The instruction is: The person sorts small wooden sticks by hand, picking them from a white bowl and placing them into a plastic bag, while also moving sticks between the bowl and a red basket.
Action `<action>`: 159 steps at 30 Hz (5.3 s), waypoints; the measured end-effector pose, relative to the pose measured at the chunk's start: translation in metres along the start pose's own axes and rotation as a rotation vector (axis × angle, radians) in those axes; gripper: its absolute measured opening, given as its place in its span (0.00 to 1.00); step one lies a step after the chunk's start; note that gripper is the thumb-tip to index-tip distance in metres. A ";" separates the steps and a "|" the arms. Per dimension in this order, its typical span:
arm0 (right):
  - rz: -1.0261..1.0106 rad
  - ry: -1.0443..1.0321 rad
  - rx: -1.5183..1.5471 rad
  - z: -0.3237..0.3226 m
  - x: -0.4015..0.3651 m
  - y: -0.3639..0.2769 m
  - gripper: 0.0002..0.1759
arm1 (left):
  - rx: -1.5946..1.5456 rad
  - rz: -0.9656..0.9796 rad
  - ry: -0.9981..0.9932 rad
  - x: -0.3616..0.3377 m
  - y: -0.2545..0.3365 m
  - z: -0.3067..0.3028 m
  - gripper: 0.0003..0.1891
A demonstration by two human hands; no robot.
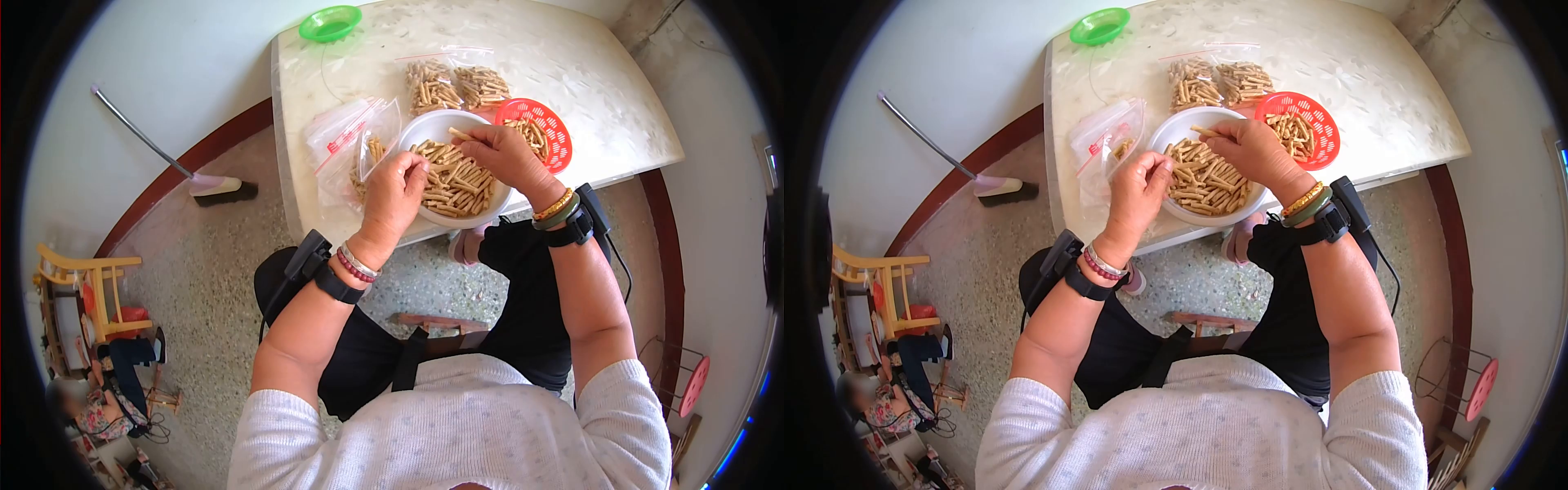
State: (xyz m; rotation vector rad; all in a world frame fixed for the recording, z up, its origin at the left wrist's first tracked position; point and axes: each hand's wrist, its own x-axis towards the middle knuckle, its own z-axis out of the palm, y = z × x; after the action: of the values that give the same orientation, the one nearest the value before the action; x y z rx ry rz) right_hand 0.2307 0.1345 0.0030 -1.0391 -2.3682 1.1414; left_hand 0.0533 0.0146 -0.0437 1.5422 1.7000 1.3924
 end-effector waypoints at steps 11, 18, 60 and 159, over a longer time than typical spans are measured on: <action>0.077 0.074 1.192 -0.013 -0.007 -0.022 0.05 | -0.376 -0.189 -0.020 -0.001 0.018 -0.002 0.04; 0.252 0.007 0.999 -0.002 -0.007 -0.013 0.08 | -0.472 -0.210 -0.018 -0.003 0.023 -0.002 0.04; -0.030 -0.200 0.445 0.000 -0.017 -0.032 0.11 | -0.714 -0.490 0.012 -0.006 0.018 -0.005 0.17; -0.045 -0.001 0.356 0.008 -0.008 -0.032 0.06 | -0.725 -0.412 -0.081 -0.011 0.024 -0.012 0.20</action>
State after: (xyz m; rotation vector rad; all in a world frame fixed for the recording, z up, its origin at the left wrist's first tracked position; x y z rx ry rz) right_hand 0.2171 0.1108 0.0231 -0.8558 -2.0714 1.4758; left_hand 0.0572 -0.0028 -0.0212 0.7830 1.1670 1.4597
